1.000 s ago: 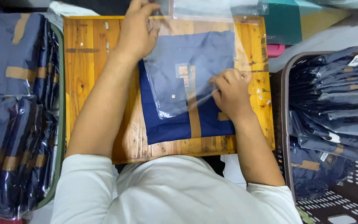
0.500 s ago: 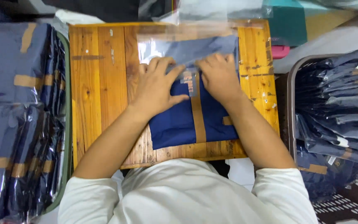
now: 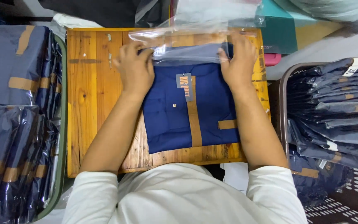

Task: Folding blue shirts and placing them into clear plastic bags for final packaging.

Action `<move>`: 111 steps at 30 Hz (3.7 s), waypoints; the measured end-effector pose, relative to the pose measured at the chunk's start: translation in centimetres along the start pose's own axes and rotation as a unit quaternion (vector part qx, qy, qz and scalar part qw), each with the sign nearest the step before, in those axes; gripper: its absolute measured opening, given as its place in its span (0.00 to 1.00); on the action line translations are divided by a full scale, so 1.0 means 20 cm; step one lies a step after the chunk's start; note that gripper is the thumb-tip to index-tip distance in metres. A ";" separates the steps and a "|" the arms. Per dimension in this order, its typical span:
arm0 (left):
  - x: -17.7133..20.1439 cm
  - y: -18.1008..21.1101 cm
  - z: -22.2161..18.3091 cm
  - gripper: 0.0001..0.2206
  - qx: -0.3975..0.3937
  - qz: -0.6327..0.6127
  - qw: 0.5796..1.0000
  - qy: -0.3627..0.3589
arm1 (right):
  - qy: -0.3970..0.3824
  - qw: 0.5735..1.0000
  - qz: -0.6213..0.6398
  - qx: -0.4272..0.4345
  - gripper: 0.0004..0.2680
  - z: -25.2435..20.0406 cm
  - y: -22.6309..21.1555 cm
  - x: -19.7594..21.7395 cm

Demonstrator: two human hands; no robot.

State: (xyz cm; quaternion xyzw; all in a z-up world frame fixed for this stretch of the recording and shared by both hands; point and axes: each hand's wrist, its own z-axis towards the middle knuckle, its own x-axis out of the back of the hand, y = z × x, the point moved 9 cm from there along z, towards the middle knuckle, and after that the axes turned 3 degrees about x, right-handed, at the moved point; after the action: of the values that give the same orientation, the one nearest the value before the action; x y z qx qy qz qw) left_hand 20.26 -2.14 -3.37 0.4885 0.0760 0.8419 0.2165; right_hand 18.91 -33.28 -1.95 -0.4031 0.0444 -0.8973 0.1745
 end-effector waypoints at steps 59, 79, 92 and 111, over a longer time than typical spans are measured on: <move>-0.03 0.19 0.11 0.16 0.248 -0.347 0.866 -0.263 | -0.311 0.901 0.165 -0.252 0.31 -0.12 -0.71 -0.28; -0.05 0.19 0.10 0.10 0.201 -0.354 0.858 -0.313 | -0.157 0.958 0.004 -0.240 0.15 -0.15 -0.60 -0.37; 0.00 0.05 0.18 0.10 0.154 -0.257 0.942 -0.149 | -0.052 0.991 0.077 -0.100 0.07 -0.19 -0.70 -0.15; -0.08 0.04 -0.08 0.12 -0.028 -0.039 0.969 -0.243 | 0.108 0.988 0.044 -0.103 0.09 -0.20 -0.64 0.29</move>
State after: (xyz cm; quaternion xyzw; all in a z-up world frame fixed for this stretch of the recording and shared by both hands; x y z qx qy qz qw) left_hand 19.40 -3.41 -5.21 0.6687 0.0168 0.6907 0.2748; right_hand 8.80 -23.50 2.31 -0.3174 0.1733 -0.9175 0.1655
